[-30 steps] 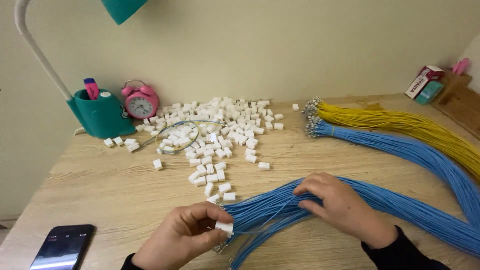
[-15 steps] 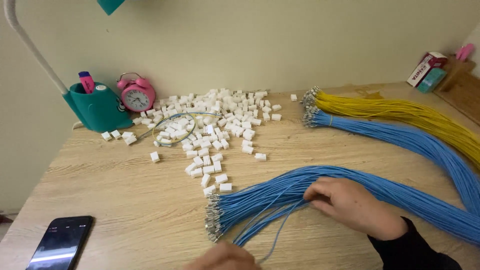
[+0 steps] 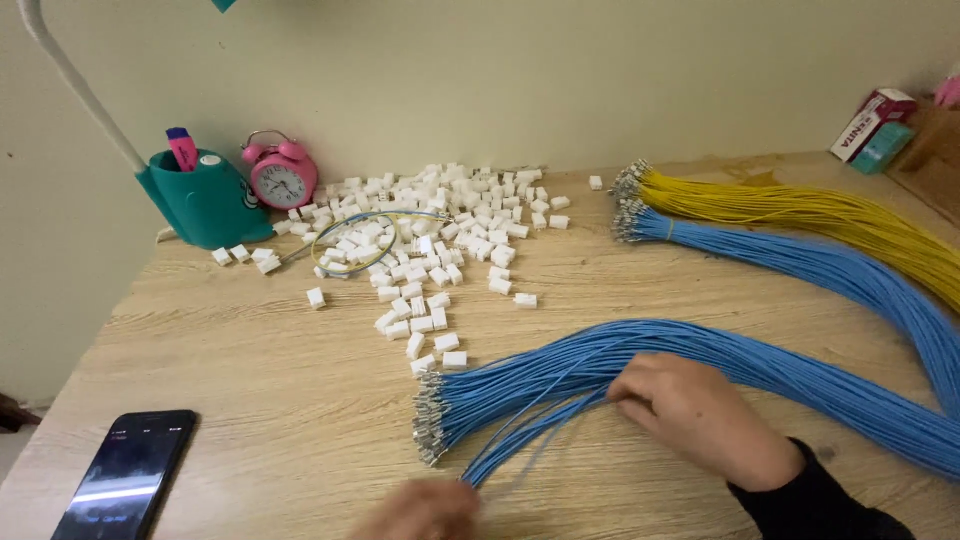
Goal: The person assembles fiber optic cables by inserting the ends of blue and yellow cables into white plastic connectors. They repeatedly pick up a connector and a cable, insert the cable, and place the assembled unit on the table. The person also briefly interacts with a smartphone on the table.
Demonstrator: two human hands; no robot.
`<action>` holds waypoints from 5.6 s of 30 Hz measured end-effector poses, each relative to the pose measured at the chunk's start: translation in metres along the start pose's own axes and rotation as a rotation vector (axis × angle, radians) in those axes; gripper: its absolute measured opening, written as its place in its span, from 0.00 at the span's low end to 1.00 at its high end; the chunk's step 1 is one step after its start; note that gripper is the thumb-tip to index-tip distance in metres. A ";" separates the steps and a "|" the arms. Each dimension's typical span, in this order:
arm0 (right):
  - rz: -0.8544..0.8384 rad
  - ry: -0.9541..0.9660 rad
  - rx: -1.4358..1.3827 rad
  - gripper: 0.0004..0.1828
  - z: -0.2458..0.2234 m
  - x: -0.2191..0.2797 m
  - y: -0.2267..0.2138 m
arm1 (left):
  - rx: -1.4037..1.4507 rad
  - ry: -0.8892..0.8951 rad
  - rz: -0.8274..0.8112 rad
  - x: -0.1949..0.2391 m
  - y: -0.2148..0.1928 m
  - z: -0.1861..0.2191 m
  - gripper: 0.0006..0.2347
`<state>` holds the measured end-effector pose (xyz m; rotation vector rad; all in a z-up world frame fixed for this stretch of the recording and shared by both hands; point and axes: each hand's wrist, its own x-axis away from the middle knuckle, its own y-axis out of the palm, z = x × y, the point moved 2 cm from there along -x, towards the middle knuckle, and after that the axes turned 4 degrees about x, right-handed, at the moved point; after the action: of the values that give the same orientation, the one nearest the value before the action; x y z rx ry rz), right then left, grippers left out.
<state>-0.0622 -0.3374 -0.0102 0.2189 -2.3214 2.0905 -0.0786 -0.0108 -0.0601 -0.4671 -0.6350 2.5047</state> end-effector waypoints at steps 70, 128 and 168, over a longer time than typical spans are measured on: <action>0.486 -0.171 -0.815 0.14 -0.058 0.019 -0.046 | 0.639 -0.347 0.134 -0.100 -0.036 0.088 0.15; 0.822 -0.551 -0.211 0.04 -0.098 0.008 -0.034 | 1.442 -0.544 0.295 -0.081 0.018 0.010 0.07; 0.527 -0.623 -0.729 0.05 -0.092 0.004 -0.017 | -0.217 0.389 0.471 -0.073 -0.038 0.048 0.11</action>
<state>-0.0722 -0.2480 0.0168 0.2897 -3.6663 1.2199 -0.0258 -0.0388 0.0138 -1.2768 -0.7036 2.6584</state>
